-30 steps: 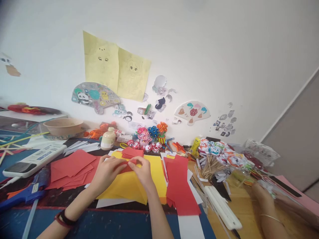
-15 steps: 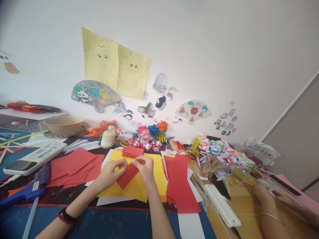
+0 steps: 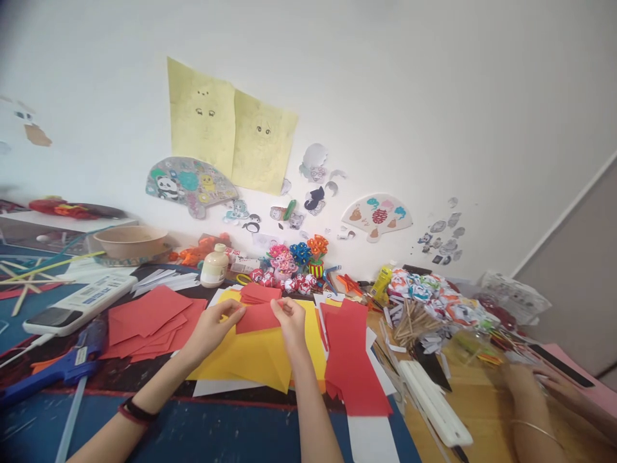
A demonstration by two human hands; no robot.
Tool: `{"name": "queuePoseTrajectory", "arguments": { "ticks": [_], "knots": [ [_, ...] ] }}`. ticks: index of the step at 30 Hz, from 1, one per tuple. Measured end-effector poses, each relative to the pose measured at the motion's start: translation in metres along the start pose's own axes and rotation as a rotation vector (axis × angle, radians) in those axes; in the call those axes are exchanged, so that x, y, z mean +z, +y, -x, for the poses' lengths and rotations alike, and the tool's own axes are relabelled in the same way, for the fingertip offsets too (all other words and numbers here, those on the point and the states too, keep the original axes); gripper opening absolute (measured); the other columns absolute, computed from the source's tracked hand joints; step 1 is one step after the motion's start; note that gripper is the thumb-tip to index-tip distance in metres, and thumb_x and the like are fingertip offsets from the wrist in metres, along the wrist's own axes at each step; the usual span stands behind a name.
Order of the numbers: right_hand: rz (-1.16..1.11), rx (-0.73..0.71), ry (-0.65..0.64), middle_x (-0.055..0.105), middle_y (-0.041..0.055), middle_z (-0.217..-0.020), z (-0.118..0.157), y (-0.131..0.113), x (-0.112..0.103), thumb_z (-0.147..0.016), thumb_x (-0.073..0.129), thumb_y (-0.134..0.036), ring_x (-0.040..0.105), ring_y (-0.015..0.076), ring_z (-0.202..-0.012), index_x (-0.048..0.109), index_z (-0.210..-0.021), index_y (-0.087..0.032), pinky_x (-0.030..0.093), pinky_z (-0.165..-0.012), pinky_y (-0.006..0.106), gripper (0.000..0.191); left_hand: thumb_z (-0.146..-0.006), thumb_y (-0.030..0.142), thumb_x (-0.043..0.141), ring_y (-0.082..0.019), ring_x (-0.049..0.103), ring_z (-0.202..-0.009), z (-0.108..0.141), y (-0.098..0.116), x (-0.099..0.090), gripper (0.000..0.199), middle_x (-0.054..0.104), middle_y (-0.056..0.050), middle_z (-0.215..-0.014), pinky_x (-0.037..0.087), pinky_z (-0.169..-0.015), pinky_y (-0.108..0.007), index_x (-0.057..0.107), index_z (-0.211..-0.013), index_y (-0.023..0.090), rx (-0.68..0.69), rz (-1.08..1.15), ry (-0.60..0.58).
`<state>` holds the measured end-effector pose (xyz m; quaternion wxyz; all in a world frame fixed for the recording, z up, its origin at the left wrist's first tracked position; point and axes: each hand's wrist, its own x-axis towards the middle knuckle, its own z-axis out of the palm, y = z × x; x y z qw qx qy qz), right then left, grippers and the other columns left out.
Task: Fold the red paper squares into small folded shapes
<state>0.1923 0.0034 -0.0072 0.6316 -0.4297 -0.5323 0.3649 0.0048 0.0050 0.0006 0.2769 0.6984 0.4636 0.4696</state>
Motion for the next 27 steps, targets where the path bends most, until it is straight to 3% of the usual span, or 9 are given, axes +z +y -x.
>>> {"name": "queuePoseTrajectory", "arguments": {
  "ticks": [3,6,12,15,17,18,20,24,27],
  "knots": [
    [0.060,0.075,-0.189,0.061,0.0000,-0.069,0.002,-0.002,0.001,-0.074,0.067,-0.032,0.055,0.0148,-0.066,0.064,-0.072,-0.017,0.039,-0.063,0.024,0.016,-0.081,0.045,0.048,-0.016,0.055,-0.066,-0.002,-0.003,-0.003,0.030,0.063,-0.001,-0.070,0.039,-0.061,-0.024,0.061,-0.074,0.018,-0.028,0.086,0.038],
    [0.126,0.110,-0.361,0.062,0.0007,-0.068,0.005,-0.004,0.005,-0.073,0.066,-0.029,0.056,0.0147,-0.065,0.066,-0.071,-0.016,0.040,-0.061,0.024,0.013,-0.078,0.044,0.051,-0.015,0.050,-0.061,-0.003,-0.002,-0.005,0.030,0.058,0.000,-0.063,0.035,-0.056,-0.023,0.057,-0.066,0.018,-0.037,0.095,-0.016],
    [0.150,0.074,-0.429,0.059,-0.0012,-0.059,0.008,-0.001,0.015,-0.071,0.058,-0.019,0.053,0.0115,-0.054,0.063,-0.065,-0.016,0.040,-0.054,0.022,0.009,-0.079,0.039,0.049,-0.014,0.049,-0.061,-0.001,0.002,-0.004,0.028,0.056,0.002,-0.060,0.034,-0.056,-0.022,0.055,-0.062,0.018,0.008,0.025,-0.032],
    [0.112,0.132,-0.487,0.056,-0.0018,-0.051,0.008,0.003,0.010,-0.070,0.055,-0.020,0.051,0.0115,-0.045,0.061,-0.061,-0.015,0.040,-0.046,0.022,0.012,-0.078,0.042,0.050,-0.016,0.054,-0.067,-0.005,-0.009,-0.020,0.027,0.063,0.001,-0.068,0.038,-0.060,-0.023,0.061,-0.070,0.018,-0.037,0.055,0.144],
    [0.115,0.163,-0.496,0.054,-0.0016,-0.048,0.007,0.004,0.005,-0.071,0.054,-0.021,0.050,0.0119,-0.041,0.059,-0.057,-0.015,0.039,-0.042,0.022,0.017,-0.077,0.043,0.049,-0.017,0.056,-0.070,-0.010,-0.018,-0.035,0.030,0.066,-0.001,-0.074,0.040,-0.060,-0.023,0.064,-0.076,0.017,-0.112,0.063,0.356],
    [0.127,0.159,-0.478,0.055,-0.0012,-0.048,0.006,0.004,0.003,-0.072,0.053,-0.022,0.051,0.0121,-0.041,0.059,-0.056,-0.016,0.040,-0.042,0.023,0.018,-0.077,0.044,0.048,-0.017,0.056,-0.070,-0.012,-0.022,-0.041,0.032,0.067,-0.002,-0.074,0.040,-0.059,-0.023,0.064,-0.079,0.017,-0.150,0.063,0.456],
    [0.156,0.104,-0.401,0.059,0.0008,-0.054,0.006,0.001,0.004,-0.075,0.054,-0.025,0.054,0.0133,-0.046,0.061,-0.062,-0.015,0.044,-0.046,0.024,0.018,-0.078,0.047,0.047,-0.018,0.057,-0.071,-0.014,-0.026,-0.048,0.035,0.067,-0.002,-0.074,0.041,-0.059,-0.023,0.065,-0.083,0.016,-0.184,0.057,0.523],
    [0.332,-0.191,-0.211,0.067,0.0085,-0.098,0.014,-0.014,0.019,-0.080,0.060,-0.032,0.062,0.0218,-0.089,0.065,-0.101,-0.019,0.049,-0.079,0.033,0.026,-0.079,0.048,0.049,-0.018,0.060,-0.074,-0.010,-0.019,-0.034,0.034,0.069,-0.001,-0.076,0.042,-0.062,-0.023,0.064,-0.079,0.017,-0.145,0.029,0.340],
    [0.540,-0.378,-0.276,0.059,0.0086,-0.121,0.022,-0.023,0.031,-0.072,0.071,-0.037,0.052,0.0278,-0.112,0.056,-0.123,-0.025,0.038,-0.098,0.041,0.054,-0.080,0.047,0.049,-0.016,0.059,-0.065,-0.004,-0.010,-0.016,0.033,0.066,0.000,-0.069,0.042,-0.058,-0.023,0.063,-0.078,0.017,-0.118,0.029,0.225]
  ]
}}
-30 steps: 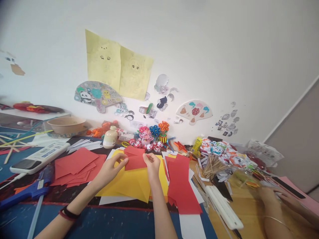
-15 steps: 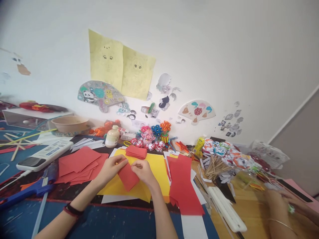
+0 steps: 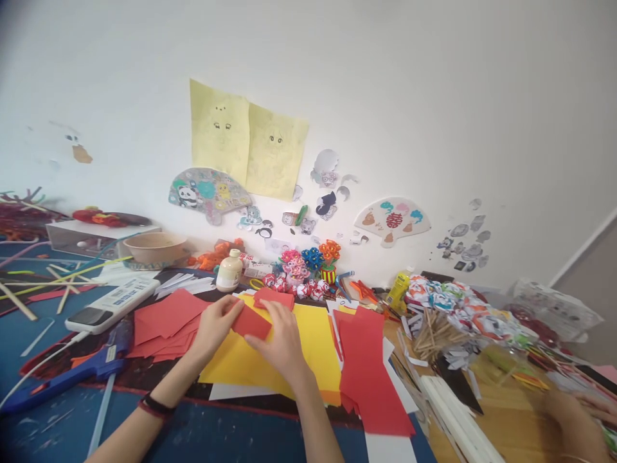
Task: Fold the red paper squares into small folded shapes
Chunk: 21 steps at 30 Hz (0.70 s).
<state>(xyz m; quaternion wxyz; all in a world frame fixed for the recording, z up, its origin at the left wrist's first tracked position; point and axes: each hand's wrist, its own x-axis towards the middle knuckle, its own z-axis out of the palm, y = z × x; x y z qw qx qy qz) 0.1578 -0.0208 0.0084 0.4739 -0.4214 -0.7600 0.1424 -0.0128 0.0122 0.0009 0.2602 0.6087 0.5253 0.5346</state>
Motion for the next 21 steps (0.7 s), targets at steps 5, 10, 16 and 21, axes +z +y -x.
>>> {"name": "queuePoseTrajectory", "arguments": {
  "ticks": [5,10,16,21],
  "knots": [
    [0.059,0.031,-0.074,0.060,0.0102,-0.122,0.005,0.005,0.007,-0.078,0.066,-0.040,0.055,0.0291,-0.108,0.054,-0.127,-0.025,0.041,-0.095,0.044,0.053,-0.083,0.052,0.044,-0.013,0.058,-0.053,0.005,0.009,0.006,0.043,0.066,-0.002,-0.076,0.043,-0.049,-0.024,0.062,-0.098,0.016,-0.070,0.247,-0.213],
    [-0.259,0.197,-0.057,0.066,0.0090,-0.110,0.002,0.012,0.006,-0.081,0.063,-0.040,0.062,0.0230,-0.089,0.053,-0.128,-0.023,0.050,-0.082,0.038,0.051,-0.079,0.050,0.055,-0.016,0.063,-0.074,0.003,0.012,0.004,0.049,0.062,-0.011,-0.111,0.047,-0.057,-0.024,0.055,-0.116,0.018,0.018,0.304,-0.333],
    [-0.566,0.319,-0.025,0.064,0.0102,-0.113,0.002,0.016,0.005,-0.080,0.064,-0.039,0.061,0.0241,-0.102,0.055,-0.125,-0.020,0.049,-0.087,0.036,0.051,-0.082,0.049,0.048,-0.016,0.060,-0.074,0.003,0.006,0.005,0.046,0.063,-0.010,-0.106,0.045,-0.055,-0.024,0.055,-0.114,0.017,0.000,0.327,-0.293],
    [-0.511,0.520,0.153,0.065,0.0092,-0.111,0.009,0.032,0.005,-0.079,0.062,-0.042,0.058,0.0247,-0.105,0.067,-0.103,-0.020,0.048,-0.086,0.033,0.034,-0.083,0.038,0.046,-0.014,0.055,-0.067,0.001,0.004,0.004,0.032,0.060,-0.001,-0.074,0.042,-0.057,-0.023,0.058,-0.103,0.016,0.012,0.320,-0.202]
  ]
}}
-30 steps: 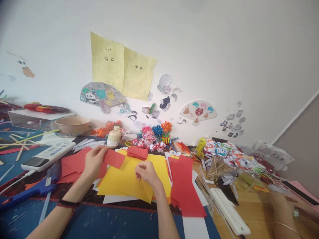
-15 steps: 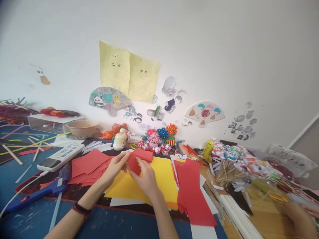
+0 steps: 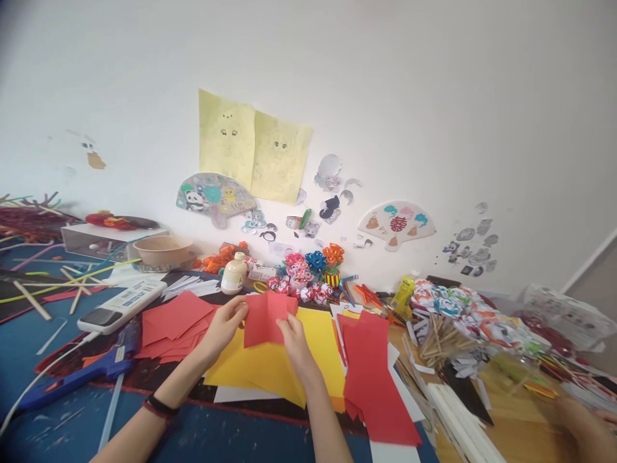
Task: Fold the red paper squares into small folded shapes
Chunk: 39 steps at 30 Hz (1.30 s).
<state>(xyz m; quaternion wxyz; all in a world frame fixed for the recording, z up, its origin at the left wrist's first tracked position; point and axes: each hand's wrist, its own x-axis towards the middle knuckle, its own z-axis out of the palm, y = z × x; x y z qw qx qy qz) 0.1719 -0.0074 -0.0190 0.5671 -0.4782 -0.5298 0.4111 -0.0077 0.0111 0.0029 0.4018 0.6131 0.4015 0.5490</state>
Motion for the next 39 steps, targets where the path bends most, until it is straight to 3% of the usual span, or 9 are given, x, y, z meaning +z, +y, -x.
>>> {"name": "queuePoseTrajectory", "arguments": {
  "ticks": [5,9,11,16,20,27,39],
  "knots": [
    [-0.175,0.014,-0.190,0.069,0.0097,-0.095,0.000,-0.011,-0.001,-0.076,0.066,-0.046,0.064,0.0253,-0.089,0.066,-0.104,-0.014,0.051,-0.076,0.035,0.042,-0.078,0.030,0.050,-0.011,0.047,-0.054,0.000,-0.001,0.000,0.021,0.048,0.006,-0.055,0.035,-0.053,-0.022,0.058,-0.090,0.015,0.005,-0.036,-0.070],
    [-0.169,0.014,-0.234,0.071,0.0103,-0.094,0.003,-0.023,0.001,-0.070,0.071,-0.047,0.065,0.0246,-0.083,0.071,-0.093,-0.015,0.050,-0.072,0.034,0.039,-0.079,0.037,0.052,-0.014,0.055,-0.066,0.002,0.003,0.003,0.025,0.062,0.000,-0.073,0.041,-0.062,-0.025,0.060,-0.089,0.016,0.039,-0.103,-0.116],
    [-0.145,0.026,-0.245,0.071,0.0092,-0.091,0.005,-0.025,0.002,-0.069,0.072,-0.047,0.065,0.0239,-0.082,0.072,-0.090,-0.016,0.050,-0.070,0.032,0.037,-0.079,0.039,0.054,-0.017,0.057,-0.075,0.004,0.006,0.004,0.025,0.066,-0.003,-0.084,0.043,-0.069,-0.028,0.063,-0.086,0.017,0.076,-0.154,-0.111],
    [-0.077,0.016,-0.191,0.071,0.0076,-0.079,0.005,-0.020,0.002,-0.068,0.071,-0.051,0.064,0.0236,-0.075,0.073,-0.082,-0.015,0.048,-0.063,0.030,0.038,-0.077,0.039,0.055,-0.019,0.059,-0.076,0.005,0.012,0.004,0.025,0.068,-0.004,-0.078,0.044,-0.070,-0.028,0.066,-0.076,0.017,0.018,-0.158,-0.177],
    [0.001,-0.051,-0.179,0.071,0.0065,-0.082,0.002,-0.017,0.000,-0.070,0.070,-0.048,0.062,0.0231,-0.078,0.073,-0.082,-0.017,0.047,-0.066,0.030,0.034,-0.075,0.038,0.057,-0.019,0.060,-0.078,0.006,0.011,0.003,0.024,0.069,-0.004,-0.079,0.044,-0.071,-0.028,0.067,-0.077,0.017,-0.006,-0.170,-0.173],
    [0.103,-0.158,-0.271,0.069,0.0040,-0.083,-0.001,-0.019,-0.002,-0.078,0.064,-0.036,0.060,0.0196,-0.080,0.071,-0.082,-0.017,0.043,-0.073,0.028,0.021,-0.075,0.035,0.056,-0.020,0.061,-0.081,0.003,0.006,0.000,0.020,0.069,-0.003,-0.081,0.045,-0.077,-0.031,0.067,-0.077,0.018,0.050,-0.215,-0.187],
    [0.060,-0.160,-0.369,0.067,0.0025,-0.077,0.002,-0.024,0.001,-0.080,0.062,-0.034,0.058,0.0167,-0.073,0.069,-0.078,-0.016,0.042,-0.068,0.025,0.019,-0.077,0.029,0.056,-0.018,0.062,-0.080,0.004,0.005,0.002,0.016,0.069,-0.004,-0.081,0.044,-0.077,-0.028,0.067,-0.076,0.017,0.102,-0.228,-0.277]
  ]
}}
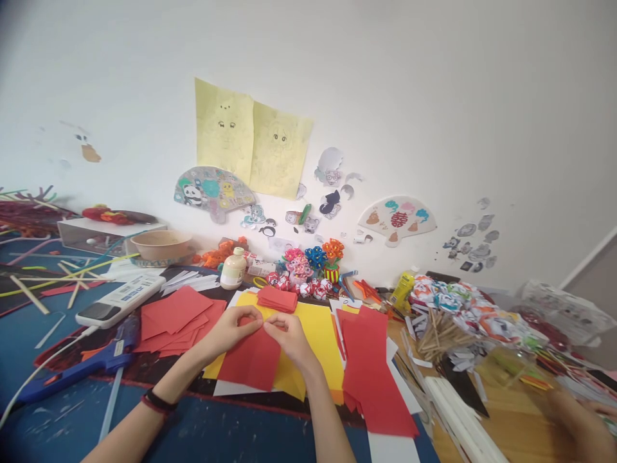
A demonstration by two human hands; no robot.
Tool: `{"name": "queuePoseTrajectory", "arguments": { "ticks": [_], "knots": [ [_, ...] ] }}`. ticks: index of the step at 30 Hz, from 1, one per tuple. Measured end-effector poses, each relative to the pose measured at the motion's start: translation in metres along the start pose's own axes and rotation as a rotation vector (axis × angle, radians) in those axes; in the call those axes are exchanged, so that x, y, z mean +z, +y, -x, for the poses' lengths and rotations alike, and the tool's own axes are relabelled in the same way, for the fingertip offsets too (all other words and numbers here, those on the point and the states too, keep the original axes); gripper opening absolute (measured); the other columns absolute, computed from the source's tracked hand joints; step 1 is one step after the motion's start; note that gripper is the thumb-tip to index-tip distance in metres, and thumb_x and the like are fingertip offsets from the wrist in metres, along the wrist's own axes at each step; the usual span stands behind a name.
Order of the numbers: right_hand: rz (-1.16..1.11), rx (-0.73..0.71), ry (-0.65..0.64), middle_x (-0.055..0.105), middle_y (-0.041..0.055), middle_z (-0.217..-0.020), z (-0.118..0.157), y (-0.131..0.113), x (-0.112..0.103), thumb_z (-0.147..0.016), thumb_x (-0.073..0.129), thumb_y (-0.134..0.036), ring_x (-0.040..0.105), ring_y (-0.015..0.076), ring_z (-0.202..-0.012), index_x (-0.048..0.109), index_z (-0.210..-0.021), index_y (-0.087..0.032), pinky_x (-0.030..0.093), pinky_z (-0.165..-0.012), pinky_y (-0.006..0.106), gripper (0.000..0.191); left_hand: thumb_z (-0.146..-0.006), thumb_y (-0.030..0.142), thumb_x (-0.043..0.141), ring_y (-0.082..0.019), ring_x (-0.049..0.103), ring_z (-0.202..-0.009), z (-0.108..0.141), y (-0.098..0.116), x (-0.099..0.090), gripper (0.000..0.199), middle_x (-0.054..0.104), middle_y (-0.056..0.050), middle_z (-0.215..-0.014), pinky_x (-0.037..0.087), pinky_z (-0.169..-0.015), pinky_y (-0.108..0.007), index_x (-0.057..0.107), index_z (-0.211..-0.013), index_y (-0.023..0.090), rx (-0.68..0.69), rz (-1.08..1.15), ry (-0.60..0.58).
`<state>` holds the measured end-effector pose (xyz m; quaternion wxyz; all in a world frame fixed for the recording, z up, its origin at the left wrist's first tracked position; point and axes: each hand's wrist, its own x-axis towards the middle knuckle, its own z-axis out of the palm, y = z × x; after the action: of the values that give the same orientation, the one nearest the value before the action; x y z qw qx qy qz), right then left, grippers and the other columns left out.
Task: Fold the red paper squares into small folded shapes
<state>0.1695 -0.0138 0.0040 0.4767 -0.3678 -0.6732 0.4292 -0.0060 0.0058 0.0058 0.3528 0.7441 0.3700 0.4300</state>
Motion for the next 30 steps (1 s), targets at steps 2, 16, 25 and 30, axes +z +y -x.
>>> {"name": "queuePoseTrajectory", "arguments": {
  "ticks": [2,16,25,30],
  "knots": [
    [-0.004,-0.001,0.002,0.066,0.0022,-0.074,-0.001,0.001,0.000,-0.079,0.063,-0.033,0.058,0.0162,-0.071,0.069,-0.076,-0.016,0.042,-0.067,0.025,0.018,-0.077,0.030,0.056,-0.018,0.061,-0.079,0.000,0.001,0.002,0.017,0.069,-0.004,-0.079,0.044,-0.075,-0.027,0.066,-0.075,0.016,0.001,-0.023,0.003],
    [-0.242,0.094,0.153,0.065,0.0010,-0.070,-0.002,0.005,0.008,-0.074,0.068,-0.035,0.057,0.0151,-0.063,0.068,-0.074,-0.017,0.042,-0.059,0.024,0.018,-0.082,0.036,0.053,-0.018,0.060,-0.083,0.003,0.004,0.010,0.020,0.068,-0.003,-0.084,0.042,-0.081,-0.028,0.063,-0.082,0.018,0.019,0.042,0.150],
    [0.171,0.049,0.210,0.071,0.0076,-0.078,-0.006,0.032,-0.010,-0.075,0.066,-0.039,0.062,0.0234,-0.076,0.072,-0.074,-0.016,0.045,-0.070,0.031,0.024,-0.069,0.047,0.062,-0.018,0.056,-0.063,-0.002,-0.026,0.011,0.035,0.067,-0.004,-0.069,0.038,-0.057,-0.025,0.069,-0.079,0.014,-0.235,0.021,0.205],
    [0.095,0.138,0.238,0.072,0.0084,-0.075,-0.006,0.046,-0.011,-0.071,0.069,-0.041,0.063,0.0239,-0.072,0.072,-0.072,-0.015,0.045,-0.065,0.030,0.026,-0.065,0.048,0.065,-0.018,0.057,-0.062,-0.002,-0.033,0.016,0.037,0.068,-0.005,-0.067,0.038,-0.056,-0.025,0.071,-0.075,0.013,-0.265,0.086,0.245]
  ]
}}
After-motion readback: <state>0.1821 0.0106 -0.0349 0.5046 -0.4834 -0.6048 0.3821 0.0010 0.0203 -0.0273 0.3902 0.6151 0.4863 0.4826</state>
